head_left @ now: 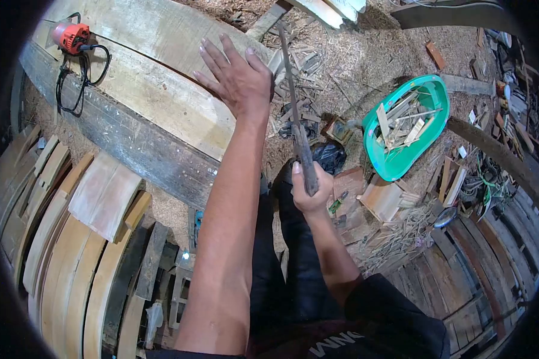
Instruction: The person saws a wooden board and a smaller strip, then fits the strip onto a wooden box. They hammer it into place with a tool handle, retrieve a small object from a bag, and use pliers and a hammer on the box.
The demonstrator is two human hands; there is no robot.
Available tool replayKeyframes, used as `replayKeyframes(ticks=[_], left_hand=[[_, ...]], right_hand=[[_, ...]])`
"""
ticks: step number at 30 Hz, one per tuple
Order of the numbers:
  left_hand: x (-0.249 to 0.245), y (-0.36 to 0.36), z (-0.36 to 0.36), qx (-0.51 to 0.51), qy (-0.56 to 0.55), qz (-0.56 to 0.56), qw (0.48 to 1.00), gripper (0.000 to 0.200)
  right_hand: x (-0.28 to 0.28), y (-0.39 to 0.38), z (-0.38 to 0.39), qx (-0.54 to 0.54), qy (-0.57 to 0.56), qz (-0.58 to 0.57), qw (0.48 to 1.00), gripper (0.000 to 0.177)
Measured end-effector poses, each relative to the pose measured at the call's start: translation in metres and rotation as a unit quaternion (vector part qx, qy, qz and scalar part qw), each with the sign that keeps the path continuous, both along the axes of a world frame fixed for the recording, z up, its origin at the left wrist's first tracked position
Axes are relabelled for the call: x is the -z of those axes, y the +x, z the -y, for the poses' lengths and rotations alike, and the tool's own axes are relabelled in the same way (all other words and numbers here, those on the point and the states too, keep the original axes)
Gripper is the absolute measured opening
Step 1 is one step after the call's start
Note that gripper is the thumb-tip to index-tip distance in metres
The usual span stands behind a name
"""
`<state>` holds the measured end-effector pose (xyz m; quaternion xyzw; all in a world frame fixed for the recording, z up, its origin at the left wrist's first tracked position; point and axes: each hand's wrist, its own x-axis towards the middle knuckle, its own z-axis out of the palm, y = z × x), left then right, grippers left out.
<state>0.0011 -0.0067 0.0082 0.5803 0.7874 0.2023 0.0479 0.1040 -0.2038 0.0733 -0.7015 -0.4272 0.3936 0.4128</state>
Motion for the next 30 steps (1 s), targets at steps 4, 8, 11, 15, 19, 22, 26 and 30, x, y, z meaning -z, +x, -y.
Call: replayKeyframes(ticks=[4, 8, 11, 15, 19, 22, 26, 30], left_hand=[[0.001, 0.0, 0.002, 0.006, 0.005, 0.01, 1.0, 0.062], [0.001, -0.002, 0.002, 0.011, 0.005, 0.012, 1.0, 0.062], [0.002, -0.001, 0.002, 0.013, 0.006, 0.006, 1.0, 0.062], [0.003, 0.0, 0.003, 0.006, 0.011, -0.01, 1.0, 0.059], [0.003, 0.0, 0.001, 0.006, 0.012, -0.013, 1.0, 0.058], [0.003, 0.001, 0.002, 0.001, 0.019, -0.001, 1.0, 0.058], [0.004, 0.001, 0.002, 0.005, 0.018, -0.006, 1.0, 0.059], [-0.003, 0.001, 0.002, 0.011, -0.006, 0.02, 1.0, 0.063]], right_hand=[[0.003, -0.01, 0.018, 0.014, -0.007, -0.017, 1.0, 0.023], [0.004, -0.011, 0.028, 0.008, -0.003, 0.0, 1.0, 0.017], [0.003, -0.011, 0.02, 0.013, 0.003, -0.027, 1.0, 0.017], [0.001, -0.006, 0.02, 0.023, -0.005, -0.002, 1.0, 0.018], [0.007, -0.012, -0.034, 0.053, -0.03, -0.045, 0.997, 0.019], [0.024, -0.019, -0.018, 0.046, 0.023, -0.026, 0.998, 0.016], [0.008, -0.028, 0.027, 0.089, 0.023, -0.017, 0.996, 0.01], [0.019, -0.02, -0.028, 0.05, -0.007, -0.056, 0.997, 0.012]])
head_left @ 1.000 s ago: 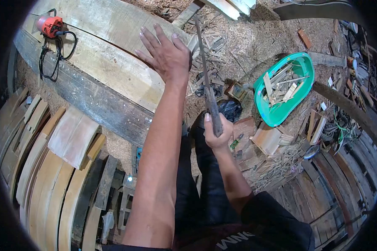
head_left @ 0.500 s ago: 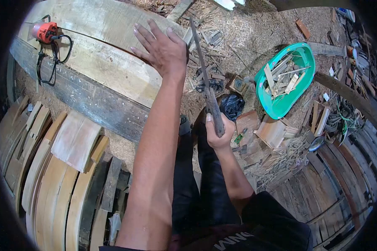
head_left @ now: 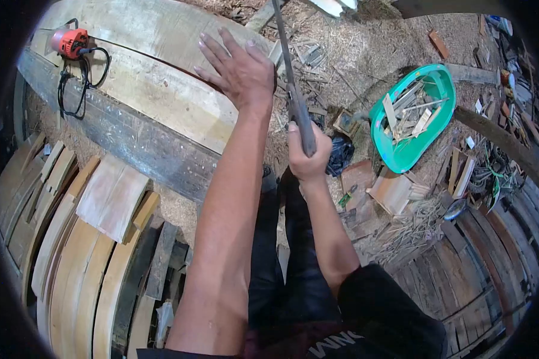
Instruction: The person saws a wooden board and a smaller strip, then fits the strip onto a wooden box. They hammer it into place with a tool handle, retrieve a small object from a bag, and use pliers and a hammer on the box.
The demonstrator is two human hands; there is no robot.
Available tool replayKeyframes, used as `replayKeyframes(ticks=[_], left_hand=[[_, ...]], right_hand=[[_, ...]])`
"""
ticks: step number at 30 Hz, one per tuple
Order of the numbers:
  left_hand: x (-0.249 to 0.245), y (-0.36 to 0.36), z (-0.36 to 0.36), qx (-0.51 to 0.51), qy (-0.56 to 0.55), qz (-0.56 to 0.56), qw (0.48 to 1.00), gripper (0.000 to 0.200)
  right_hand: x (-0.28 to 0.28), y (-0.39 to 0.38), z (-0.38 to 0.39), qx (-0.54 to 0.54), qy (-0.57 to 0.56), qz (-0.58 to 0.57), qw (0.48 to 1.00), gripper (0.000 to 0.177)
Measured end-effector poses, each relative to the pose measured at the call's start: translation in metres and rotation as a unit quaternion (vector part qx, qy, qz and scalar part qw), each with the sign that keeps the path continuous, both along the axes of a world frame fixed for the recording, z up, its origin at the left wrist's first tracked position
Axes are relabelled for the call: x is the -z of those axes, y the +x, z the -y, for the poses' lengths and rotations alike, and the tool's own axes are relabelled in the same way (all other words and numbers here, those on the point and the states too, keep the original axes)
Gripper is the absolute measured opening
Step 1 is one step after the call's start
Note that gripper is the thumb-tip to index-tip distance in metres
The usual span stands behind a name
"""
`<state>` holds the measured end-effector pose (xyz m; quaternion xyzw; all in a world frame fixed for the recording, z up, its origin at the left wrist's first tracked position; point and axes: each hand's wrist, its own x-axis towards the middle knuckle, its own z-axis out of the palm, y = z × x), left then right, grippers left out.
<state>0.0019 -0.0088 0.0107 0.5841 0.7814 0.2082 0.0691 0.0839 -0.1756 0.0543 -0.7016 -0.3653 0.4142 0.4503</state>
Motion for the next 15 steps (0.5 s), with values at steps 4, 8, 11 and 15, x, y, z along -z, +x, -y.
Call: replayKeyframes(ticks=[4, 8, 11, 15], left_hand=[[0.0, 0.0, -0.001, 0.003, -0.001, -0.002, 1.0, 0.063], [0.005, 0.0, -0.001, -0.003, 0.019, -0.016, 1.0, 0.061], [0.011, -0.003, 0.003, -0.002, 0.029, -0.033, 0.999, 0.061], [0.011, -0.002, -0.001, -0.006, 0.035, -0.04, 0.999, 0.06]], right_hand=[[-0.007, -0.003, 0.034, 0.018, 0.05, 0.047, 0.997, 0.011], [-0.002, 0.005, 0.007, 0.009, -0.008, -0.001, 1.0, 0.01], [0.004, 0.006, -0.014, -0.044, -0.006, 0.032, 0.998, 0.008], [-0.016, 0.004, 0.032, -0.006, 0.032, 0.039, 0.999, 0.008]])
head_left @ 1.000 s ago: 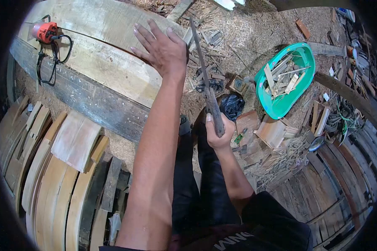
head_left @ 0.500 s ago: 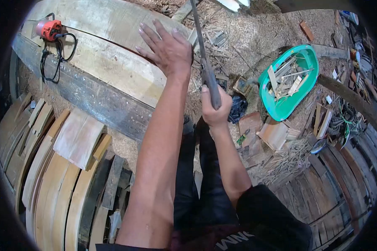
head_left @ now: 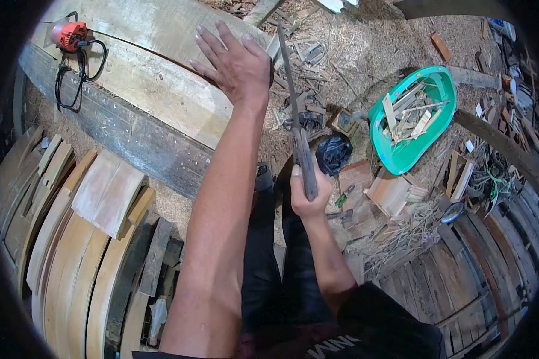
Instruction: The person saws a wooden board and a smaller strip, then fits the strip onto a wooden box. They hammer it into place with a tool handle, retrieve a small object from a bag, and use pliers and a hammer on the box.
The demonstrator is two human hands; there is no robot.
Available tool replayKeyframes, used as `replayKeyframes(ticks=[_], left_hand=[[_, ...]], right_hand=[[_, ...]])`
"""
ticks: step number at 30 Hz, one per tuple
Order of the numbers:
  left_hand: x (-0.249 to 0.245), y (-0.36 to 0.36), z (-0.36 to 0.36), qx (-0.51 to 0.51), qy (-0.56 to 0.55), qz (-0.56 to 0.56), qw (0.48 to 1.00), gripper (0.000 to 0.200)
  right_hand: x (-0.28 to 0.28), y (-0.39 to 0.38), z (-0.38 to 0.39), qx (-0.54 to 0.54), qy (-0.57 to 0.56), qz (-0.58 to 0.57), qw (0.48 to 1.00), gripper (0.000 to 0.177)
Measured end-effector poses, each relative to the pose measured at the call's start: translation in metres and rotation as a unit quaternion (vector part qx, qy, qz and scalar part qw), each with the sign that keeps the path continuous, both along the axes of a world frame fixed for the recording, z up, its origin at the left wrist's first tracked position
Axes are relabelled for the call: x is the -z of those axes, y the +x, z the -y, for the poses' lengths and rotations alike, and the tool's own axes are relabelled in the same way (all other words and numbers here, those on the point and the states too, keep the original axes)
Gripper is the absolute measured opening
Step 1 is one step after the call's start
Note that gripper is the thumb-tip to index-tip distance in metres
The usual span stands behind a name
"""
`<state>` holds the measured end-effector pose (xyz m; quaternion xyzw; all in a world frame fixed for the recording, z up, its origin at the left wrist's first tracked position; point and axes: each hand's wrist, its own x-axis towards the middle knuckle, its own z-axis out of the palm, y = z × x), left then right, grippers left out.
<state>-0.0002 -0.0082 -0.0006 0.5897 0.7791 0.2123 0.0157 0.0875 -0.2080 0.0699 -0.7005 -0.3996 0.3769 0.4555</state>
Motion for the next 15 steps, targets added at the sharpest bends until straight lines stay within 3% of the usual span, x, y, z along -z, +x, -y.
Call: replayKeyframes(ticks=[5, 13, 15], left_hand=[[-0.003, -0.001, 0.002, 0.0, 0.0, 0.02, 1.0, 0.061], [-0.008, 0.003, -0.001, -0.002, -0.02, 0.023, 1.0, 0.063], [-0.01, 0.001, 0.0, -0.003, -0.033, 0.026, 0.999, 0.063]], right_hand=[[0.021, 0.005, -0.057, -0.004, -0.04, -0.019, 0.999, 0.015], [0.012, 0.0, -0.062, 0.014, -0.025, -0.052, 0.998, 0.015], [0.014, 0.007, -0.062, 0.049, -0.031, -0.171, 0.984, 0.017]])
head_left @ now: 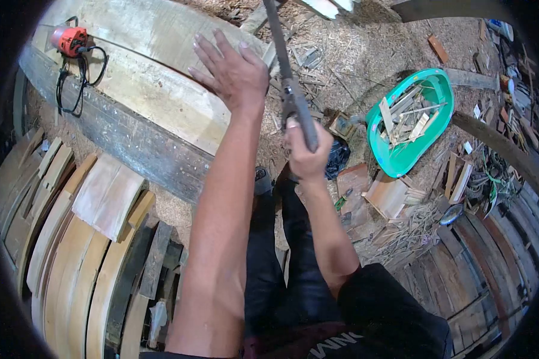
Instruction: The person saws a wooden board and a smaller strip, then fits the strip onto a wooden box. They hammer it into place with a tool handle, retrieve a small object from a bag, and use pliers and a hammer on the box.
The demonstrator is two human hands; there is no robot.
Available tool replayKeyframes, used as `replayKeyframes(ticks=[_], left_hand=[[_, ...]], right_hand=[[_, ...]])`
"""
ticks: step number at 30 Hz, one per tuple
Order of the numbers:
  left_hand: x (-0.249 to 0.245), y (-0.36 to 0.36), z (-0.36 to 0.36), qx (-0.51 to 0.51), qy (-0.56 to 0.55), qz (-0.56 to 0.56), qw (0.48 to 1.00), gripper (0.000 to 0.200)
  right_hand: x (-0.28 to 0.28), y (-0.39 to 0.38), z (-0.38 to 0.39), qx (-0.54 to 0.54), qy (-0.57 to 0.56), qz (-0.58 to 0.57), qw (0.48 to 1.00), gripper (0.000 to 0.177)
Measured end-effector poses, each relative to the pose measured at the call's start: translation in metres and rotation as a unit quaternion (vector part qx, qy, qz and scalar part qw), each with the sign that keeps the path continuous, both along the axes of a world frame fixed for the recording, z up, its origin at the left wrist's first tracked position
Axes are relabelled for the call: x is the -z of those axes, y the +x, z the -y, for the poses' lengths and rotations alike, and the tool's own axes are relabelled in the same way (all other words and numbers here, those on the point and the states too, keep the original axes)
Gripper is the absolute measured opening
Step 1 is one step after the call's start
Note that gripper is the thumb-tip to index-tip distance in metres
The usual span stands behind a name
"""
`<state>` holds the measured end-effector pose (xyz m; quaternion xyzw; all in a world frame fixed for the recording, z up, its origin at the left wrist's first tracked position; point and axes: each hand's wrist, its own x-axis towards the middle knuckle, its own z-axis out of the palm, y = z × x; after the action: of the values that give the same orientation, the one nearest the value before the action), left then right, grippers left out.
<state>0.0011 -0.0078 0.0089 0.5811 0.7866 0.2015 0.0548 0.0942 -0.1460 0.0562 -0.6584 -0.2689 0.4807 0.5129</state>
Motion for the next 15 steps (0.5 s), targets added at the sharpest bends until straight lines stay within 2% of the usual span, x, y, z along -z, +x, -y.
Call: replayKeyframes(ticks=[2, 4, 5, 9, 12, 15], left_hand=[[0.0, 0.0, 0.001, 0.003, -0.008, 0.006, 1.0, 0.063], [-0.004, 0.001, -0.002, 0.0, -0.001, 0.009, 1.0, 0.062], [-0.004, 0.001, -0.001, 0.001, 0.009, 0.004, 1.0, 0.062], [0.003, 0.0, 0.001, 0.003, 0.012, -0.002, 1.0, 0.061], [0.006, -0.001, 0.001, 0.007, 0.028, -0.017, 0.999, 0.06], [0.006, -0.001, 0.001, 0.005, 0.031, -0.03, 0.999, 0.059]], right_hand=[[-0.017, 0.008, -0.006, -0.004, 0.019, 0.075, 0.997, 0.017], [-0.027, 0.006, 0.0, 0.053, 0.164, 0.159, 0.972, 0.019], [-0.037, 0.008, 0.005, 0.073, 0.12, 0.068, 0.988, 0.023], [-0.036, 0.025, 0.029, -0.1, 0.06, 0.211, 0.971, 0.025], [-0.021, 0.015, 0.047, -0.09, 0.016, 0.175, 0.98, 0.026], [-0.012, 0.014, 0.06, -0.111, 0.024, 0.172, 0.979, 0.02]])
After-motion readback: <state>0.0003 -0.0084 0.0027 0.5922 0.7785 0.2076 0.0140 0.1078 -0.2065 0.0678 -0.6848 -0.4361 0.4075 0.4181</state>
